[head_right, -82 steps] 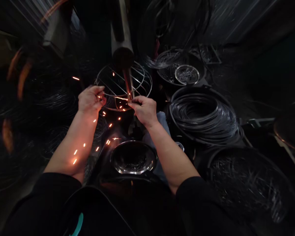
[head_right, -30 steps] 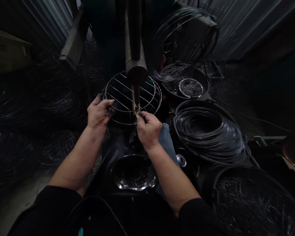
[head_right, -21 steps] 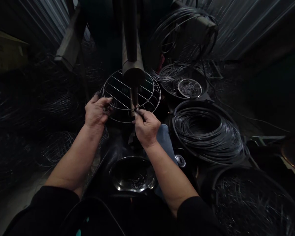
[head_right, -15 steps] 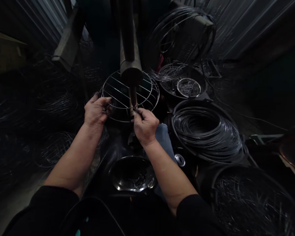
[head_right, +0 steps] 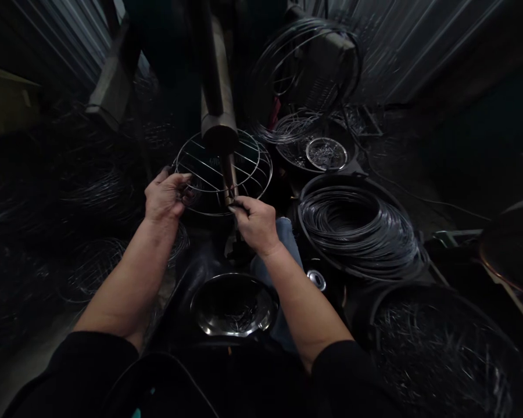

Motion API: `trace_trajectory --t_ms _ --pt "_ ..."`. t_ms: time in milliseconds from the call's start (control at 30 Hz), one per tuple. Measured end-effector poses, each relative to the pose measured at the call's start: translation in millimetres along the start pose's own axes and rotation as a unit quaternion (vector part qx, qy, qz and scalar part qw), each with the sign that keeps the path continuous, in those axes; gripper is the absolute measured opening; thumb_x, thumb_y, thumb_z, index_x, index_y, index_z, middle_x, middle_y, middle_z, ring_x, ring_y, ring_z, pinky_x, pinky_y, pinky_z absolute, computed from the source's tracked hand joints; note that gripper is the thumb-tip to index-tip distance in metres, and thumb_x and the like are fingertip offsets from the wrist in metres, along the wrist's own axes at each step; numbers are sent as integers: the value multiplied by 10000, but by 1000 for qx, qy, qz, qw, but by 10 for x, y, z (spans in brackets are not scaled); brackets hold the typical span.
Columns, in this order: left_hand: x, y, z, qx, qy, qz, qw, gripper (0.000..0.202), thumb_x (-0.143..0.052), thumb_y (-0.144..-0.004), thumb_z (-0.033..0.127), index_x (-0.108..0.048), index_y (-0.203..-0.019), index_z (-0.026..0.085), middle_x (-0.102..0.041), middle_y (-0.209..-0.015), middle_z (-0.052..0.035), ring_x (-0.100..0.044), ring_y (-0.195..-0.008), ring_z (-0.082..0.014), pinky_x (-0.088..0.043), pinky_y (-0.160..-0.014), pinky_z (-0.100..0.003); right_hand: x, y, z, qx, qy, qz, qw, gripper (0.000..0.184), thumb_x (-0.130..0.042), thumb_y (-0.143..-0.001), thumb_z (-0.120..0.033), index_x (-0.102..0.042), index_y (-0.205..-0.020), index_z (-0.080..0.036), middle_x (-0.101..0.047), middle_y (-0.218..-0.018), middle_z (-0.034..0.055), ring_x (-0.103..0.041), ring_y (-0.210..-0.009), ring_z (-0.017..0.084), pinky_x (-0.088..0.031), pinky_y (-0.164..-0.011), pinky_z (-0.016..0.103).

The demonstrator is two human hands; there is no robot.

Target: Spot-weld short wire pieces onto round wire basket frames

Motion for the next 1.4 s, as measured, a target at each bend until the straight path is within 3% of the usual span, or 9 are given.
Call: trace_trajectory --t_ms 300,533,667,800,867,1033,1267,1400 --pt "-17 4 28 -1 -11 10 1000 808 -683 -568 39 -469 -1341 139 -566 -605 47 -509 -467 -85 -383 -437 -190 -21 -14 32 -27 -4 20 999 100 -657 -752 -232 -738 -807 -214 -726 -787 21 -675 -693 188 -523 -633 280" --pt "5 -34 -3 7 -14 -9 1000 667 -718 -550 54 -558 -1183 188 -549 -612 56 -516 -484 -83 -366 -430 -176 -61 -21 30 -60 -56 18 997 85 -659 -750 -258 -722 -742 -201 -644 -608 -24 -575 -454 125 -449 -472 243" --pt "2 -17 -1 20 -12 -4 1000 759 -689 -566 31 -478 -1281 176 -557 -619 61 -513 -473 -83 -373 -437 -185 -41 29 25 -80 -80 6 994 97 -664 -742 -256 -719 -786 -189 -640 -628 -25 -613 -498 128 -468 -484 229" --pt "-22 10 24 17 -15 -4 1000 745 -676 -572 26 -479 -1281 139 -560 -598 56 -513 -465 -88 -359 -432 -189 227 100 141 -61 -118 131 983 239 -692 -736 -329 -692 -928 -186 -686 -818 14 -633 -583 133 -527 -544 262" --pt "-29 12 28 18 -15 -7 1000 689 -675 -572 33 -513 -1231 151 -565 -597 54 -519 -468 -92 -350 -430 -187 339 85 192 -39 -83 158 983 278 -686 -746 -336 -681 -983 -190 -696 -880 34 -640 -644 146 -545 -593 288" --pt "-27 -17 28 9 -24 -7 1000 597 -681 -556 43 -541 -1125 155 -563 -592 51 -525 -467 -96 -347 -422 -185 272 -95 169 28 27 40 998 181 -658 -765 -289 -707 -919 -209 -721 -909 41 -666 -845 202 -536 -802 346" --pt "39 -55 82 2 -32 -7 999 679 -676 -538 29 -515 -1187 147 -573 -603 39 -545 -481 -112 -324 -406 -185 107 -48 59 82 89 1 993 147 -560 -812 -224 -680 -896 -205 -709 -859 45 -657 -798 199 -521 -763 318" --pt "124 -95 94 6 -35 -15 999 565 -671 -525 40 -566 -1070 146 -583 -620 27 -551 -489 -108 -327 -401 -187 18 26 4 109 120 0 987 166 -507 -841 -210 -651 -924 -211 -709 -902 60 -655 -833 201 -519 -782 322"
Point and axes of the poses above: each hand's wrist, its own y-axis away from the middle knuckle, its own x-axis out of the back of the hand, z = x × y, the point moved 5 cm from there along -y, towards the middle knuckle
